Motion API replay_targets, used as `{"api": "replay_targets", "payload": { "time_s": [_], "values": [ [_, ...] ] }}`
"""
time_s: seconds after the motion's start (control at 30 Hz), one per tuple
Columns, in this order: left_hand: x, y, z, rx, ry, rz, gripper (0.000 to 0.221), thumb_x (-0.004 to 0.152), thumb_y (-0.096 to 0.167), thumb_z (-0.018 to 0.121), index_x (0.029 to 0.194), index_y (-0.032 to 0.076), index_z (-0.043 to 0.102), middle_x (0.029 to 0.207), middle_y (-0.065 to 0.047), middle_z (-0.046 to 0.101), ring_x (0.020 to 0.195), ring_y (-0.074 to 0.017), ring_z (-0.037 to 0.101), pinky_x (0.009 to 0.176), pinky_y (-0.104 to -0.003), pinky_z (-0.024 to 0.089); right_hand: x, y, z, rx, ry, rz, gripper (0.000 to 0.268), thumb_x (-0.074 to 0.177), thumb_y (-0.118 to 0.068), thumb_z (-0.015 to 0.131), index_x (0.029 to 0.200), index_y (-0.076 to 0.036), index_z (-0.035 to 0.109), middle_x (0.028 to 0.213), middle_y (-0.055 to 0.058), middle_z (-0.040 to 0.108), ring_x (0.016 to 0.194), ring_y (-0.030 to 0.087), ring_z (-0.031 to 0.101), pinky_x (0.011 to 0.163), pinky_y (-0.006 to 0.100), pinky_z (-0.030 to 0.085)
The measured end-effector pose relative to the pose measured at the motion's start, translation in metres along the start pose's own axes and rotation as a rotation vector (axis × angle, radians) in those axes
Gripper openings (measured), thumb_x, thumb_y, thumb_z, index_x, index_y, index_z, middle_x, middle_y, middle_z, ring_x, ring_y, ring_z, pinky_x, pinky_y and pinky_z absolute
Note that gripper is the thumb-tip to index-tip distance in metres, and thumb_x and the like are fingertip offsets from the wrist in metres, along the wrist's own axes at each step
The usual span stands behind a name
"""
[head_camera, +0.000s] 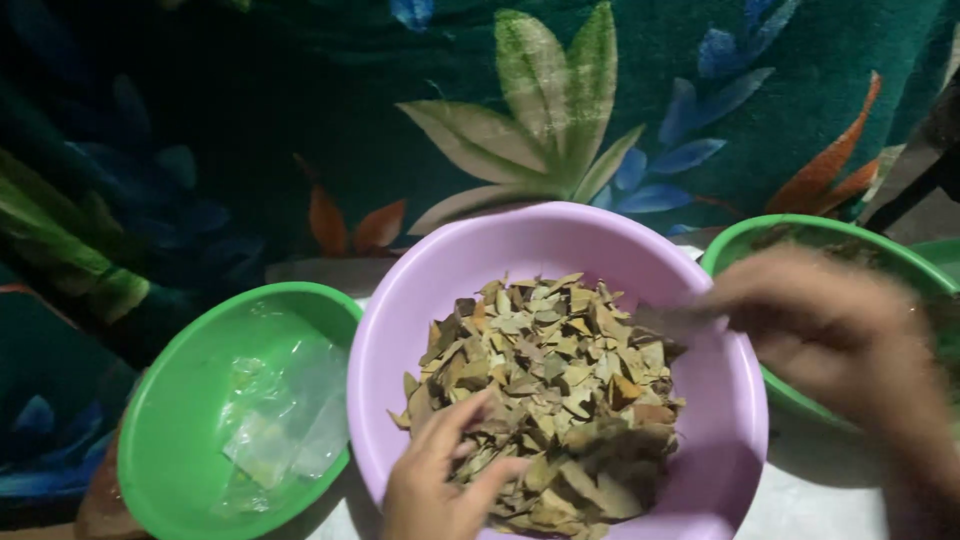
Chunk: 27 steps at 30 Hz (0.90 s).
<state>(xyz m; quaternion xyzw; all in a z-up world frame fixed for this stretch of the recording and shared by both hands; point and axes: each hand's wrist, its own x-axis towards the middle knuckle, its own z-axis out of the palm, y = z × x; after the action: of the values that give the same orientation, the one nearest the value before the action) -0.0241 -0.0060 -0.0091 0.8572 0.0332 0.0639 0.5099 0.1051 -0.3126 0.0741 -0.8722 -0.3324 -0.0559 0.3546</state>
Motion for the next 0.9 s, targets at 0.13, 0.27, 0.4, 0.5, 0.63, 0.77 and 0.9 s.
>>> {"api": "replay_targets", "payload": {
  "time_s": [0.13,0.27,0.4,0.5,0.63,0.77,0.9],
  "values": [
    [-0.004,-0.027,0.007,0.206,0.124,-0.048,0.054,0.076,0.054,0.081,0.125,0.031,0.075,0.114,0.004,0.085,0.098,-0.0115,0.084,0.091,-0.034,0.068,0.007,0.101,-0.068,-0.038,0.156,0.192,0.020,0.082,0.001,0.076,0.102,0.004,0.078,0.111,0.014,0.075,0.102,0.021,0.071,0.092,0.031,0.054],
    [-0.005,-0.028,0.014,0.218,0.230,0.116,0.046,0.078,0.044,0.081,0.119,0.023,0.077,0.105,0.001,0.086,0.088,-0.0104,0.085,0.081,-0.029,0.071,0.029,0.177,-0.072,-0.366,0.006,0.115,0.013,0.084,-0.011,0.079,0.096,-0.008,0.081,0.107,0.003,0.078,0.098,0.017,0.074,0.089,0.032,0.055],
    [-0.005,-0.029,0.018,0.199,0.231,-0.014,0.043,0.077,0.040,0.082,0.118,0.028,0.078,0.104,0.004,0.088,0.086,-0.0081,0.087,0.080,-0.027,0.073,0.046,0.227,-0.066,-0.390,-0.116,0.059,0.012,0.084,-0.014,0.076,0.092,-0.013,0.084,0.106,-0.001,0.079,0.095,0.016,0.076,0.090,0.032,0.056],
    [-0.003,-0.027,0.020,0.220,0.283,-0.016,0.041,0.073,0.038,0.085,0.113,0.031,0.080,0.097,0.009,0.089,0.079,-0.0041,0.087,0.075,-0.023,0.073,0.054,0.244,-0.063,-0.539,-0.215,0.052,0.013,0.084,-0.020,0.074,0.092,-0.018,0.085,0.108,-0.006,0.079,0.094,0.016,0.078,0.088,0.033,0.057],
    [-0.003,-0.015,0.019,0.243,0.238,-0.168,0.040,0.075,0.042,0.083,0.114,0.037,0.081,0.098,0.013,0.090,0.083,-0.0020,0.088,0.077,-0.022,0.075,0.058,0.269,-0.044,-0.591,-0.238,0.058,0.017,0.081,-0.024,0.074,0.094,-0.026,0.084,0.107,-0.013,0.079,0.096,0.014,0.078,0.085,0.032,0.058],
    [0.001,-0.019,0.022,0.172,0.334,-0.020,0.036,0.069,0.031,0.089,0.106,0.029,0.085,0.090,0.009,0.092,0.075,-0.0024,0.089,0.073,-0.018,0.073,0.046,0.256,-0.021,-0.794,-0.335,0.092,0.023,0.067,-0.028,0.071,0.088,-0.031,0.080,0.091,-0.006,0.077,0.089,0.020,0.075,0.071,0.040,0.058],
    [0.005,-0.024,0.011,0.080,0.399,0.163,0.036,0.068,0.025,0.091,0.103,0.021,0.084,0.091,0.004,0.088,0.075,-0.0040,0.085,0.076,-0.016,0.067,0.044,0.271,-0.022,-0.809,-0.429,0.174,0.023,0.076,-0.033,0.068,0.098,-0.031,0.075,0.104,-0.006,0.076,0.091,0.018,0.077,0.080,0.036,0.063]
  ]
}}
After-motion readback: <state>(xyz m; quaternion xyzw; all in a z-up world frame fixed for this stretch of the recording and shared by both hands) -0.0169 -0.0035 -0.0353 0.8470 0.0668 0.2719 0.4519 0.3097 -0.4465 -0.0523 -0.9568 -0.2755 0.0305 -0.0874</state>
